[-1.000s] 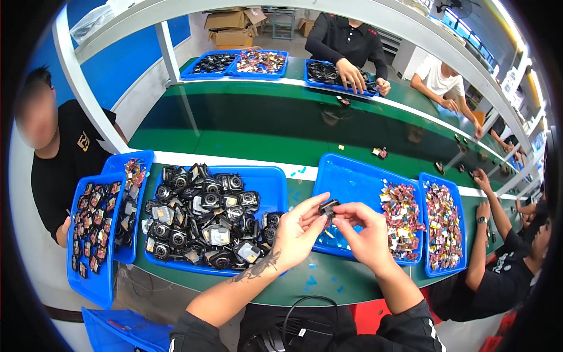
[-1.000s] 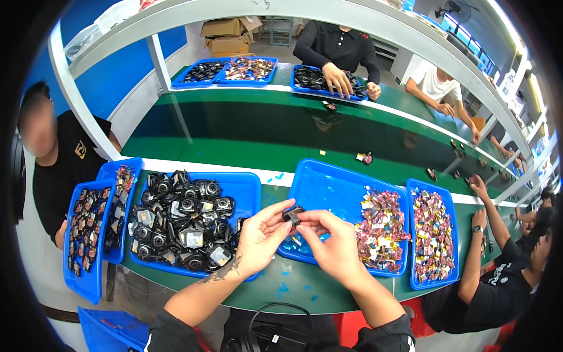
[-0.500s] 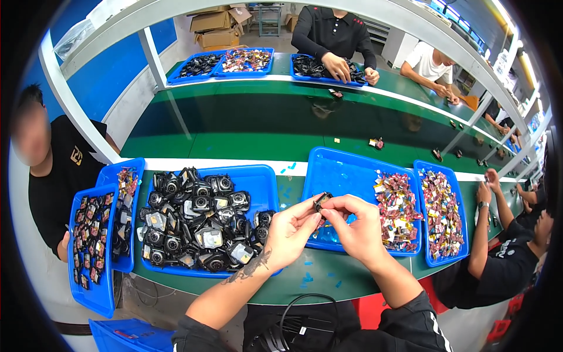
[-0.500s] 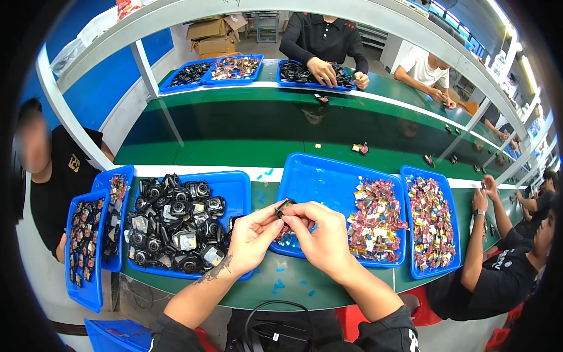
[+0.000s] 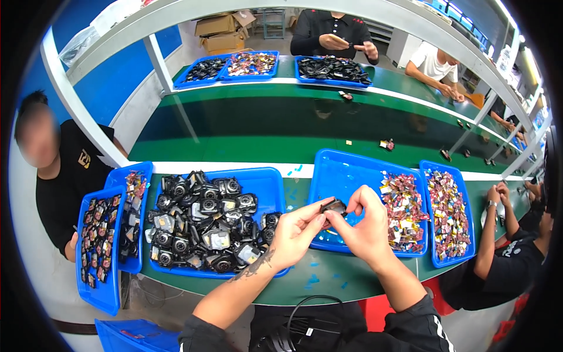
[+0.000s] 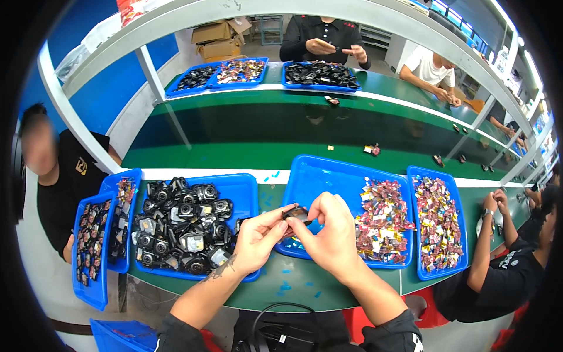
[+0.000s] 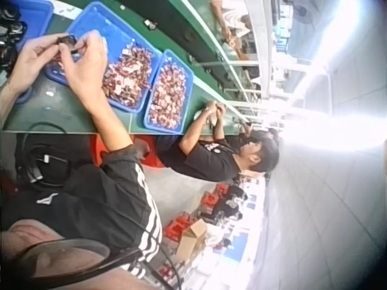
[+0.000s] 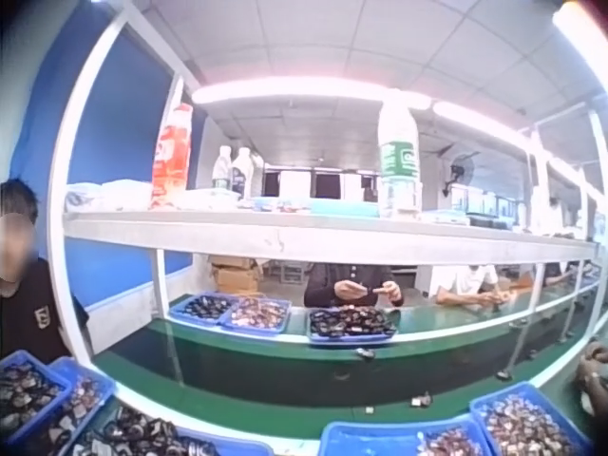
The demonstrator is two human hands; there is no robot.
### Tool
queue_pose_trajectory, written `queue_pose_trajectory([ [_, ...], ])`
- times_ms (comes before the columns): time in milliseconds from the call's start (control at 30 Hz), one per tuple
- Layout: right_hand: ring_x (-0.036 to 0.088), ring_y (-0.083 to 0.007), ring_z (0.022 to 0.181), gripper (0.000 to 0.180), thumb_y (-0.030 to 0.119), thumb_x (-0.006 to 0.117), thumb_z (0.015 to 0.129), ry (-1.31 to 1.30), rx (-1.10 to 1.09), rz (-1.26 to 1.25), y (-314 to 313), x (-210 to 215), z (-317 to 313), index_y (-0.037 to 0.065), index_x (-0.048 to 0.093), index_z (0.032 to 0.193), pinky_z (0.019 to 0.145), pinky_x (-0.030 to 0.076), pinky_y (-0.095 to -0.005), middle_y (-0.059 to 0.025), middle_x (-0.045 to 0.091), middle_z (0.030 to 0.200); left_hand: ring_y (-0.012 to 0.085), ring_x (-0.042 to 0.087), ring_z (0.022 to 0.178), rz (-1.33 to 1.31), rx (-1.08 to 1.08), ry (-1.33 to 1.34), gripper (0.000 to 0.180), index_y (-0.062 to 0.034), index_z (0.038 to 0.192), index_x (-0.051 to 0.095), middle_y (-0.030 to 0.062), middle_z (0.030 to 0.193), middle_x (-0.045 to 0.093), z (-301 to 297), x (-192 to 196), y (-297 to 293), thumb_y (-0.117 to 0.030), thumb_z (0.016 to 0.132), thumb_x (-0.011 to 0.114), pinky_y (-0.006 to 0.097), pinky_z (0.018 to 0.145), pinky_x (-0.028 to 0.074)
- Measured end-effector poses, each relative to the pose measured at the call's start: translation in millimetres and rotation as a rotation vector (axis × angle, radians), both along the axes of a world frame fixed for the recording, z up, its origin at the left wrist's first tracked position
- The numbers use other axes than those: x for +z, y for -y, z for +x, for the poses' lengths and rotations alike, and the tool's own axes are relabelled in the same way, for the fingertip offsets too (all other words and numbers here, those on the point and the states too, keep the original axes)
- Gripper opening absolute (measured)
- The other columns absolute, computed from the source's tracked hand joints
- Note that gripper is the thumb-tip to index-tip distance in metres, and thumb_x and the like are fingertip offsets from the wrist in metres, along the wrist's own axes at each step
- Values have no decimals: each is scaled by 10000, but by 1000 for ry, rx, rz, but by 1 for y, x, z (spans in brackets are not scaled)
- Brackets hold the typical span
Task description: Assembling small electronic components on an assembly line.
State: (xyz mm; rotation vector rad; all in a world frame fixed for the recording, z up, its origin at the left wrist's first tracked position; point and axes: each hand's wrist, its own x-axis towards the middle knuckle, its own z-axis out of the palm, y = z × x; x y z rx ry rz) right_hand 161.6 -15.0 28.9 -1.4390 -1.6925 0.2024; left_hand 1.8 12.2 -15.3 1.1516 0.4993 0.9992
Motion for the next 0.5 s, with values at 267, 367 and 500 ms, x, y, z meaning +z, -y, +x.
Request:
queue_pose_trajectory([
  [267,511,-323,1045,619,239,870,637,143,14,311,20,-34,-2,64,502,1104,871,443,-454,-154,495,1093,126,641,901,-54,199,158,376,-23,1322,501,65,1046,651,7,2,-5,-113,964,578,255,779,519],
  [367,529,-353,954,262,14,773,655,470,120,471,24,-30,-8,68,625,864,828,451,-480,-149,541,1034,103,586,981,-98,135,176,335,-20,1270,483,66,1105,614,17,-20,-7,-92,955,568,243,802,494],
  [500,570,-307,826,243,-38,728,639,336,136,352,20,-21,-21,41,631,848,744,462,-414,-108,613,877,103,581,993,-73,123,196,298,-20,1240,495,73,1098,619,12,-16,-4,-71,952,554,243,810,494],
])
